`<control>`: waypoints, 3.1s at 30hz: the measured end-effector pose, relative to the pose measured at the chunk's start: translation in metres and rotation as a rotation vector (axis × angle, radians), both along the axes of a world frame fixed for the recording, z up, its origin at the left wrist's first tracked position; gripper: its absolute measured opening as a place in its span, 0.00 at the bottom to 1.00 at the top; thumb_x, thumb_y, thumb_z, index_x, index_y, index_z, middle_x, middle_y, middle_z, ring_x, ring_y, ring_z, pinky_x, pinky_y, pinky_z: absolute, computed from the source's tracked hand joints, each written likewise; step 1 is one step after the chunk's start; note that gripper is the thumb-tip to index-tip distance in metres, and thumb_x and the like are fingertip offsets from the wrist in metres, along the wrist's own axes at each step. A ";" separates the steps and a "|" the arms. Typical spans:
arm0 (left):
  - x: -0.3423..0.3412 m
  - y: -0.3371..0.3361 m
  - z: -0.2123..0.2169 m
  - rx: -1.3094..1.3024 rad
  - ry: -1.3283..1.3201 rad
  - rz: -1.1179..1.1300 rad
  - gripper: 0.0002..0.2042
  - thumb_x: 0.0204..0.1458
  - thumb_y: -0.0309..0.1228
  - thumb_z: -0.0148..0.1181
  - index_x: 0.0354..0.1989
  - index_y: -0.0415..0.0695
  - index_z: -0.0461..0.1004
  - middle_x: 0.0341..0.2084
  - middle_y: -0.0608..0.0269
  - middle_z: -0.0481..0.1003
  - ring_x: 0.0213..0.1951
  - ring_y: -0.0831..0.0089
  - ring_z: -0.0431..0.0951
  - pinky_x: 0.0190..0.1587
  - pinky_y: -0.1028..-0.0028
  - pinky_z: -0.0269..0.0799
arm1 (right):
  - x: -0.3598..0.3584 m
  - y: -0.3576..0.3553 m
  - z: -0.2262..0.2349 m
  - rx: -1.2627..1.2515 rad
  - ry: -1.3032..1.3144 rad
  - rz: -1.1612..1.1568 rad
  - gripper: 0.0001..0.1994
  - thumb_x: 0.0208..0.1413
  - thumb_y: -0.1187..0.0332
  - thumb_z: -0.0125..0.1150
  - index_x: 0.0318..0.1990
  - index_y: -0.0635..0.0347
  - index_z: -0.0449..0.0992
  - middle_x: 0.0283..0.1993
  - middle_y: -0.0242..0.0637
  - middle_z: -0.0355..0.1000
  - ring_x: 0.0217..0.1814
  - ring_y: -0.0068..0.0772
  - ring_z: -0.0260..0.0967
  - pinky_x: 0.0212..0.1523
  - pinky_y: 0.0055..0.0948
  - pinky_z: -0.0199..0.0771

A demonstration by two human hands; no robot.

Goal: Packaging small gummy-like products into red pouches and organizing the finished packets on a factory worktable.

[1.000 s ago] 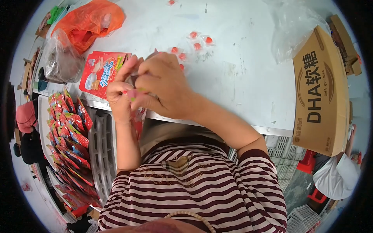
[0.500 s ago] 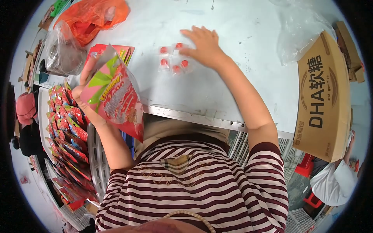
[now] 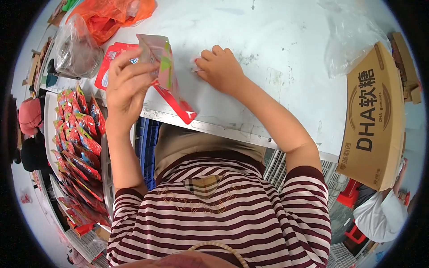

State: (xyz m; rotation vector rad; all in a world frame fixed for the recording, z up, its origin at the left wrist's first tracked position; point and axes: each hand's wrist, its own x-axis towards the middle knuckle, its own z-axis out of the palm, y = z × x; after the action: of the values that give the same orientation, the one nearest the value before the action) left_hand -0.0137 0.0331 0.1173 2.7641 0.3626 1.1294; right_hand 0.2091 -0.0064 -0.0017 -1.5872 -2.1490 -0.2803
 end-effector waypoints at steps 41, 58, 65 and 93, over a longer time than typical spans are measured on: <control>0.073 -0.015 -0.032 -0.079 0.027 -0.069 0.10 0.32 0.22 0.65 0.24 0.40 0.71 0.28 0.62 0.67 0.36 0.62 0.66 0.40 0.67 0.66 | 0.018 -0.009 0.092 -0.497 0.820 -0.040 0.14 0.55 0.57 0.50 0.30 0.60 0.73 0.30 0.31 0.67 0.31 0.20 0.62 0.31 0.21 0.63; 0.069 0.000 -0.040 -0.120 -0.108 0.043 0.09 0.32 0.22 0.66 0.25 0.42 0.74 0.28 0.64 0.68 0.35 0.63 0.66 0.39 0.68 0.64 | 0.004 -0.002 0.107 -0.503 1.231 0.147 0.22 0.61 0.50 0.41 0.46 0.61 0.69 0.43 0.34 0.69 0.43 0.23 0.64 0.49 0.28 0.63; 0.056 0.003 -0.038 -0.107 -0.171 0.078 0.10 0.31 0.23 0.68 0.25 0.43 0.75 0.27 0.65 0.69 0.34 0.65 0.67 0.36 0.69 0.64 | 0.014 -0.020 0.088 -0.466 1.327 0.270 0.23 0.60 0.50 0.42 0.52 0.59 0.65 0.49 0.36 0.68 0.49 0.29 0.65 0.58 0.31 0.55; 0.033 -0.006 -0.034 -0.318 -0.167 0.045 0.10 0.32 0.21 0.67 0.27 0.43 0.77 0.36 0.58 0.67 0.41 0.62 0.69 0.43 0.69 0.67 | -0.018 -0.005 0.107 -0.220 1.157 0.214 0.09 0.60 0.65 0.48 0.35 0.61 0.71 0.36 0.28 0.66 0.36 0.18 0.62 0.39 0.20 0.64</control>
State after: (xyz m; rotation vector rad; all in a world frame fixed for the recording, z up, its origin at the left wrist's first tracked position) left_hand 0.0194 0.0274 0.0836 2.3820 0.5341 1.1859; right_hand 0.1913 -0.0110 0.1056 -1.1204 -1.3888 0.7847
